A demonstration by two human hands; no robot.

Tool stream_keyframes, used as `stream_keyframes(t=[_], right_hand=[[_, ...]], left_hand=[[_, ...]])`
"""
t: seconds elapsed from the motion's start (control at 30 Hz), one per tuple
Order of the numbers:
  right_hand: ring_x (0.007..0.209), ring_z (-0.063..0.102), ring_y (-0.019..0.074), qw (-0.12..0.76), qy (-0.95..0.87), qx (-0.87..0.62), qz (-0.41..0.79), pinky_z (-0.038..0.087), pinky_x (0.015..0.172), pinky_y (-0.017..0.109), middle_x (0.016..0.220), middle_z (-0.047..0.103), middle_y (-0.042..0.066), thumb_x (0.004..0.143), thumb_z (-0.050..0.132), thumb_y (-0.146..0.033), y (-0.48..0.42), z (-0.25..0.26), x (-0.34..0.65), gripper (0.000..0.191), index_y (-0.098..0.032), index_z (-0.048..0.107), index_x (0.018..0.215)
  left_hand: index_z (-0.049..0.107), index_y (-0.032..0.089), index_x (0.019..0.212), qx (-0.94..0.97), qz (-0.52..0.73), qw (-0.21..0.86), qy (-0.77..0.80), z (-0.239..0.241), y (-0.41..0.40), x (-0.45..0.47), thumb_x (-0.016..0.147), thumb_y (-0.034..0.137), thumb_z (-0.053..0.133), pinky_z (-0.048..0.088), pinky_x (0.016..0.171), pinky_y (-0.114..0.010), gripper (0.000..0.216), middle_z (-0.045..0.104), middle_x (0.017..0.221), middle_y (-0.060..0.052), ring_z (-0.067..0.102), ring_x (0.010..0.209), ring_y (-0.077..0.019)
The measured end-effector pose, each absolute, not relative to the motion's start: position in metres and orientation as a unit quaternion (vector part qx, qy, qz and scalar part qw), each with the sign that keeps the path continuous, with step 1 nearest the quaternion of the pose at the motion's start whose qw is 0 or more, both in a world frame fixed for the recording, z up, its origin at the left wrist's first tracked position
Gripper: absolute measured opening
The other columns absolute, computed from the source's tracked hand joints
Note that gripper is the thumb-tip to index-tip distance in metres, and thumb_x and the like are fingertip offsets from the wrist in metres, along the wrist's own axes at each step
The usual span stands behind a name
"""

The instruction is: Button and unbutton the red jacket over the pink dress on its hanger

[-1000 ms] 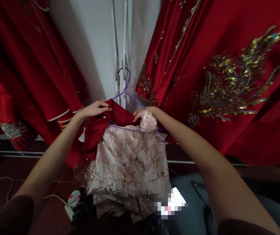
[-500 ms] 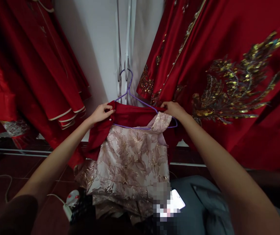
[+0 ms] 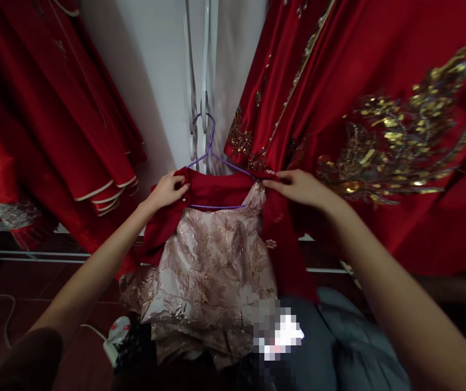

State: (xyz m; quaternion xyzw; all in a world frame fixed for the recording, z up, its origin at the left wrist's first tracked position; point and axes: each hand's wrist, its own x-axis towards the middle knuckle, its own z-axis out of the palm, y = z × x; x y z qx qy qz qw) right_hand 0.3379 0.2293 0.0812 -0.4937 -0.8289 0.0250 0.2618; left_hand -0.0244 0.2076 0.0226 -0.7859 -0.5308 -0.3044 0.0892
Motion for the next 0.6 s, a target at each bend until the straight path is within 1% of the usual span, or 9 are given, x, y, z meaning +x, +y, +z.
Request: stream_keyframes(t=[0.07, 0.13, 0.17, 0.3, 0.37, 0.47, 0.53, 0.57, 0.6], right_hand=[[0.063, 0.061, 0.0218, 0.181, -0.832, -0.52, -0.065, 0.043, 0.063, 0.033, 0.065, 0.066, 0.009, 0.088, 0.046, -0.051, 0.223, 0.072, 0.303, 0.043, -0.016, 0.068, 0.079], [0.066, 0.061, 0.0235, 0.141, -0.83, -0.505, -0.192, 0.042, 0.068, 0.037, 0.068, 0.065, 0.017, 0.095, 0.036, -0.039, 0.215, 0.057, 0.267, 0.048, -0.009, 0.066, 0.071], [0.069, 0.061, 0.0252, 0.138, -0.836, -0.489, -0.207, 0.041, 0.071, 0.039, 0.072, 0.066, 0.02, 0.095, 0.036, -0.034, 0.21, 0.047, 0.248, 0.046, -0.007, 0.066, 0.073], [0.077, 0.059, 0.0231, 0.135, -0.884, -0.402, -0.195, 0.042, 0.073, 0.036, 0.08, 0.066, 0.014, 0.094, 0.04, -0.029, 0.176, 0.006, 0.193, 0.032, -0.012, 0.065, 0.082], [0.079, 0.057, 0.0224, 0.206, -0.901, -0.354, -0.146, 0.044, 0.075, 0.034, 0.078, 0.063, 0.012, 0.094, 0.041, -0.03, 0.162, -0.008, 0.185, 0.032, -0.014, 0.062, 0.076], [0.078, 0.056, 0.0202, 0.354, -0.861, -0.363, -0.047, 0.047, 0.075, 0.033, 0.079, 0.058, 0.009, 0.09, 0.045, -0.031, 0.155, -0.018, 0.198, 0.028, -0.017, 0.054, 0.068], [0.075, 0.057, 0.0178, 0.445, -0.806, -0.389, 0.036, 0.049, 0.07, 0.031, 0.082, 0.055, 0.006, 0.083, 0.054, -0.031, 0.161, -0.017, 0.213, 0.016, -0.019, 0.049, 0.074], [0.073, 0.057, 0.0165, 0.484, -0.777, -0.393, 0.085, 0.049, 0.066, 0.03, 0.084, 0.054, 0.005, 0.078, 0.059, -0.031, 0.166, -0.016, 0.22, 0.016, -0.02, 0.047, 0.08], [0.071, 0.058, 0.0153, 0.515, -0.751, -0.39, 0.136, 0.049, 0.063, 0.028, 0.084, 0.054, 0.003, 0.074, 0.062, -0.03, 0.172, -0.014, 0.226, 0.025, -0.021, 0.044, 0.089]], left_hand=[[0.05, 0.019, 0.07, -0.777, -0.288, 0.096, -0.551, 0.023, 0.202, -0.02, 0.08, 0.034, 0.051, 0.041, 0.077, -0.036, 0.018, 0.045, 0.077, -0.005, 0.051, 0.086, -0.0242], [0.051, 0.019, 0.074, -0.77, -0.275, 0.105, -0.566, 0.022, 0.196, -0.015, 0.076, 0.037, 0.056, 0.041, 0.08, -0.039, 0.019, 0.045, 0.081, -0.007, 0.05, 0.093, -0.0279], [0.051, 0.019, 0.077, -0.767, -0.271, 0.11, -0.572, 0.022, 0.193, -0.013, 0.075, 0.038, 0.058, 0.041, 0.081, -0.041, 0.021, 0.046, 0.084, -0.008, 0.05, 0.096, -0.0293], [0.05, 0.018, 0.079, -0.75, -0.27, 0.117, -0.592, 0.024, 0.183, -0.011, 0.072, 0.04, 0.062, 0.039, 0.086, -0.046, 0.026, 0.045, 0.092, -0.011, 0.049, 0.1, -0.0319], [0.049, 0.018, 0.076, -0.749, -0.277, 0.111, -0.591, 0.027, 0.181, -0.014, 0.072, 0.038, 0.062, 0.039, 0.086, -0.047, 0.024, 0.045, 0.091, -0.011, 0.048, 0.1, -0.0316], [0.047, 0.018, 0.07, -0.756, -0.295, 0.085, -0.578, 0.029, 0.179, -0.017, 0.072, 0.032, 0.062, 0.04, 0.086, -0.046, 0.021, 0.045, 0.088, -0.009, 0.048, 0.099, -0.03], [0.045, 0.018, 0.068, -0.751, -0.329, 0.081, -0.567, 0.028, 0.175, -0.016, 0.071, 0.028, 0.062, 0.04, 0.089, -0.046, 0.02, 0.047, 0.095, -0.01, 0.046, 0.103, -0.0301], [0.045, 0.018, 0.068, -0.741, -0.355, 0.09, -0.563, 0.025, 0.171, -0.014, 0.071, 0.026, 0.063, 0.038, 0.092, -0.046, 0.02, 0.047, 0.102, -0.011, 0.043, 0.108, -0.0307], [0.045, 0.018, 0.068, -0.727, -0.384, 0.104, -0.56, 0.023, 0.167, -0.011, 0.07, 0.024, 0.063, 0.036, 0.095, -0.046, 0.019, 0.046, 0.11, -0.011, 0.04, 0.113, -0.0313]])
